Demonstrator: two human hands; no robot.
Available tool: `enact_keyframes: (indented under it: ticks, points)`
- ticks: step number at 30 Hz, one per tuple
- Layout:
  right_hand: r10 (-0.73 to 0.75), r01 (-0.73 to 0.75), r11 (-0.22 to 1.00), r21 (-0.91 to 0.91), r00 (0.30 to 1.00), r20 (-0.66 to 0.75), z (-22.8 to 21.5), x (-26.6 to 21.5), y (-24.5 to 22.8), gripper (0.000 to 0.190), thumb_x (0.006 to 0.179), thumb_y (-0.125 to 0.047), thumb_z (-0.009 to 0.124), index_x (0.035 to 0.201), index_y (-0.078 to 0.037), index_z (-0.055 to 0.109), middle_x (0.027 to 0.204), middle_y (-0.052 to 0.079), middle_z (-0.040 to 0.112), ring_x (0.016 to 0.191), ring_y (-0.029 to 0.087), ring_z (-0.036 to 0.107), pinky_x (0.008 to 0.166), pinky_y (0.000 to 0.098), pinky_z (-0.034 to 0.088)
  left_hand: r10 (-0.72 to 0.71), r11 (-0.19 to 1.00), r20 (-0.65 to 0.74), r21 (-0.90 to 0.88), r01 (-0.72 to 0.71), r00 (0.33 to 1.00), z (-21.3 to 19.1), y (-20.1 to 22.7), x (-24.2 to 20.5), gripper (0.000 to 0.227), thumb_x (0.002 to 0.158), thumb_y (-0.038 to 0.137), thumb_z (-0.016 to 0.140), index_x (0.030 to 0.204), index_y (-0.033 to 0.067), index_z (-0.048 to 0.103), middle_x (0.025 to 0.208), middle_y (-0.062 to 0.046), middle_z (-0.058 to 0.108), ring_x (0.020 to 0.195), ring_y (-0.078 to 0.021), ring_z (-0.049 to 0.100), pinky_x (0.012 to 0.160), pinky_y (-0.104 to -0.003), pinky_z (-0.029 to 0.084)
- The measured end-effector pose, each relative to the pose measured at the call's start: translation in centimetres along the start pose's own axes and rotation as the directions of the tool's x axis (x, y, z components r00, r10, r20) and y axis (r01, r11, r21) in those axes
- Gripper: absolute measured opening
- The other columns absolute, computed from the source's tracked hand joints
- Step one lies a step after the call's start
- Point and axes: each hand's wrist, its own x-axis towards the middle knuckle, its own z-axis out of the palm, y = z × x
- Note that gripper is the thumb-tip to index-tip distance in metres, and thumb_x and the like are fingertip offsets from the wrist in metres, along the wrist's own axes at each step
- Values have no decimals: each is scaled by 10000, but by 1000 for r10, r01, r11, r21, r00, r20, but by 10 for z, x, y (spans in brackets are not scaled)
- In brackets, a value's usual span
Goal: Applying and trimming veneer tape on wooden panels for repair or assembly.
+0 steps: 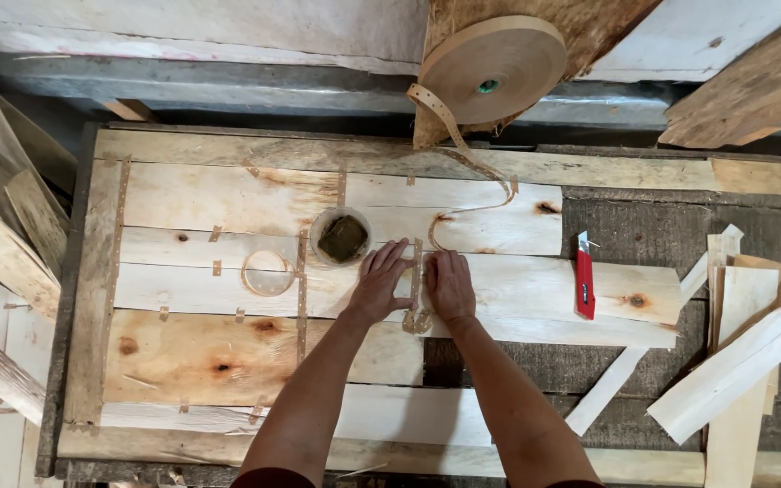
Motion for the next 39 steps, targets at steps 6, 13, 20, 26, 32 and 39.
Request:
enact_keyframes:
  ticks: [6,13,20,26,32,39]
  points:
    - [18,-18,999,27,1000,11,-4,1,-3,117,988,-135,576,1075,-57,578,1037,163,568,993,375,545,899,474,459,-14,996,33,-86,17,999,-10,3,-2,694,818,331,834,1414,191,505,1703,-20,157,1578,-228,99,1272,-462,66]
    - [-10,10,1000,-2,1000,22,0,0,1,137,983,-134,572,1090,-49,574,1045,172,554,988,383,529,908,480,448,23,994,-125,-100,-35,992,15,-3,-17,543,914,135,671,1443,154,547,1668,-70,311,1570,-266,189,1269,-472,113]
    - [-18,18,1000,24,1000,2,-4,3,0,118,984,-111,589,1083,-48,576,1035,172,558,984,382,532,901,475,451,-32,980,-361,-193,-41,932,35,4,-32,345,966,109,647,1309,94,612,1586,-123,435,1524,-324,304,1239,-487,216]
    - [31,-31,993,118,999,-5,-6,8,0,114,916,-69,639,1009,-45,578,994,168,590,1004,391,558,901,483,453,-237,964,-454,-217,152,859,22,28,-14,381,778,196,833,1101,117,646,1267,-68,557,1294,-297,451,1086,-477,320]
    - [125,-139,979,151,987,98,-14,20,-6,302,827,-151,783,1023,-43,581,965,146,611,950,359,583,851,468,481,-301,948,-443,-232,216,845,24,32,-11,388,728,194,881,1021,146,632,1234,-36,540,1286,-281,425,1072,-479,299]
    - [280,-300,946,126,947,156,0,33,2,591,637,-378,944,932,-24,573,836,115,604,737,292,586,650,427,507,-339,934,-379,-245,260,861,13,34,-7,395,723,197,885,1000,148,607,1211,-37,524,1295,-276,410,1069,-485,290]
